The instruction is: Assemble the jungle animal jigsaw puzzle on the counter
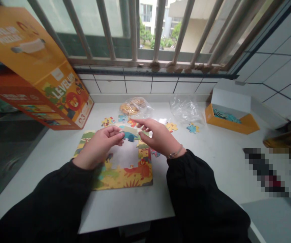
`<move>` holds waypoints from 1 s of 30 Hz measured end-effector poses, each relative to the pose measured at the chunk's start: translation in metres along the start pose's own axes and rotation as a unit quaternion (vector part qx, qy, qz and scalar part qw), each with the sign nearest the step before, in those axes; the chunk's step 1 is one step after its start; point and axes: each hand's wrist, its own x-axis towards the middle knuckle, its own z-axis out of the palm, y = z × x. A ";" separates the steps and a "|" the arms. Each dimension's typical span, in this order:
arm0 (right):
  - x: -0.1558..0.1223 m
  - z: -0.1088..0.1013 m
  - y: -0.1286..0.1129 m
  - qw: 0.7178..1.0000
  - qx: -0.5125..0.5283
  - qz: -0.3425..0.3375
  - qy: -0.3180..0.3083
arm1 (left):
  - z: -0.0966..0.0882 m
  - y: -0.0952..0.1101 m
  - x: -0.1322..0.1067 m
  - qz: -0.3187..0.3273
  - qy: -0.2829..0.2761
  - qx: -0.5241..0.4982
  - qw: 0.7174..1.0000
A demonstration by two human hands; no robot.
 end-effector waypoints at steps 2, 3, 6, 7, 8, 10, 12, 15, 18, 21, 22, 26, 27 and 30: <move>0.004 0.017 0.018 0.996 -0.049 0.024 0.074 | -0.011 -0.010 0.009 -0.030 0.076 -0.017 0.997; 0.003 0.024 0.026 0.994 -0.074 0.027 0.078 | -0.015 -0.014 0.013 -0.039 0.102 -0.019 0.994; -0.005 0.035 0.042 0.994 -0.097 0.027 0.032 | -0.018 -0.019 0.018 -0.057 0.126 -0.009 0.990; -0.007 0.036 0.044 0.995 -0.098 0.029 0.020 | -0.017 -0.019 0.017 -0.066 0.121 -0.006 0.990; -0.008 0.036 0.045 0.994 -0.099 0.031 0.015 | -0.014 -0.018 0.017 -0.076 0.113 -0.006 0.991; -0.009 0.035 0.044 0.994 -0.104 0.031 0.010 | -0.010 -0.015 0.014 -0.096 0.099 -0.008 0.990; -0.009 0.035 0.043 0.994 -0.104 0.027 0.001 | -0.006 -0.012 0.012 -0.110 0.089 -0.003 0.990; -0.007 0.037 0.042 0.995 -0.099 0.022 -0.014 | -0.004 -0.011 0.010 -0.113 0.089 0.044 0.989; -0.007 0.038 0.043 0.995 -0.098 0.016 -0.019 | -0.004 -0.012 0.010 -0.099 0.105 0.111 0.983; -0.007 0.039 0.042 0.995 -0.099 0.010 -0.021 | -0.006 -0.014 0.010 -0.076 0.113 0.173 0.976; -0.008 0.039 0.041 0.995 -0.100 0.009 -0.022 | -0.007 -0.015 0.010 -0.070 0.117 0.191 0.972; -0.008 0.040 0.039 0.994 -0.108 0.006 -0.033 | -0.010 -0.017 0.010 -0.052 0.135 0.241 0.960; -0.008 0.041 0.038 0.993 -0.111 0.003 -0.039 | -0.010 -0.016 0.010 -0.048 0.135 0.254 0.957; -0.008 0.045 0.036 0.992 -0.117 -0.011 -0.051 | -0.008 -0.012 0.008 -0.042 0.137 0.294 0.945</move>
